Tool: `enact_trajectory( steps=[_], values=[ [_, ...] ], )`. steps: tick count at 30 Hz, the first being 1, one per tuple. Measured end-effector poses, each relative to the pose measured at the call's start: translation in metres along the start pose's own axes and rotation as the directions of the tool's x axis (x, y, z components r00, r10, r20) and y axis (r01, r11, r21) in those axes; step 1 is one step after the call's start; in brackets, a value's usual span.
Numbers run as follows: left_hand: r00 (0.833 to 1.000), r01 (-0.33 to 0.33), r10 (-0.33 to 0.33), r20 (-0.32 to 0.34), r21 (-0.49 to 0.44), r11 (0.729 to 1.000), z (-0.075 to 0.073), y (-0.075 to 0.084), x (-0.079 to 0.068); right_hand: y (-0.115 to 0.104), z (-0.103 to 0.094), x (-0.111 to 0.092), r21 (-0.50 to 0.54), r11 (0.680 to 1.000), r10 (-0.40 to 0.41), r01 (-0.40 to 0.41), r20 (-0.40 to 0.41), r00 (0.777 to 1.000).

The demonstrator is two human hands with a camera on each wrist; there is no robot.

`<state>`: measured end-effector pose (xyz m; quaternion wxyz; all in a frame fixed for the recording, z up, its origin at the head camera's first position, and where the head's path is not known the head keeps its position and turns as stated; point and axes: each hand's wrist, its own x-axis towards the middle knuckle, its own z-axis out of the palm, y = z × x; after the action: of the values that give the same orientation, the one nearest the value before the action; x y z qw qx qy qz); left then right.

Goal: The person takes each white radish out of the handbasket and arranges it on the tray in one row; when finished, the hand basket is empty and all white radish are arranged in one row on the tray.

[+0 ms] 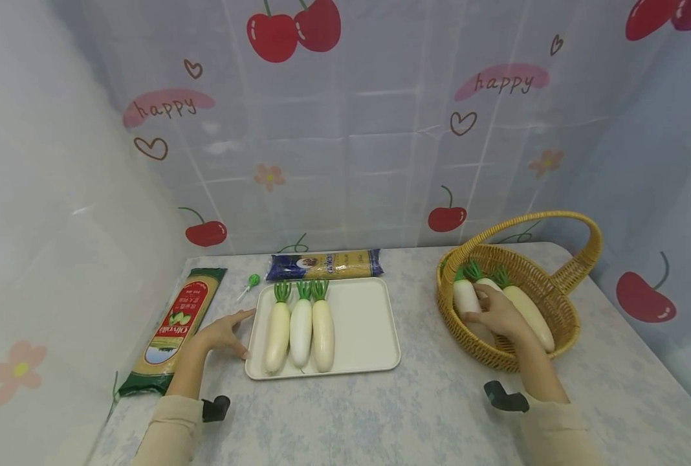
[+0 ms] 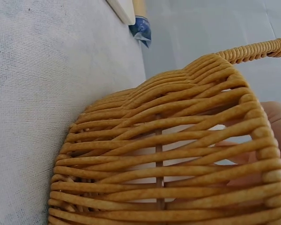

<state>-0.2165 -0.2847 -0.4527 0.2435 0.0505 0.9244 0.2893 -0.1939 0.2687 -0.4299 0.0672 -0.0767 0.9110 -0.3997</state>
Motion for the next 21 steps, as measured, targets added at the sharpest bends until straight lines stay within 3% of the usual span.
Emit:
enact_trajectory(
  steps=[6,13,21],
  values=[
    [1.0,-0.003,0.003,0.002,0.009,1.0,0.0,-0.001,0.001,-0.004,-0.007,-0.005,0.068,0.994,0.085,-0.082,-0.042,0.995],
    [1.0,0.003,-0.003,0.004,0.009,1.0,-0.001,0.0,0.001,-0.009,-0.018,-0.012,0.15,0.983,0.119,-0.109,-0.06,0.991],
    [1.0,0.012,-0.012,0.004,0.003,1.0,0.001,-0.001,0.002,-0.015,-0.027,-0.024,0.288,0.947,0.164,-0.143,-0.047,0.985]
  ],
)
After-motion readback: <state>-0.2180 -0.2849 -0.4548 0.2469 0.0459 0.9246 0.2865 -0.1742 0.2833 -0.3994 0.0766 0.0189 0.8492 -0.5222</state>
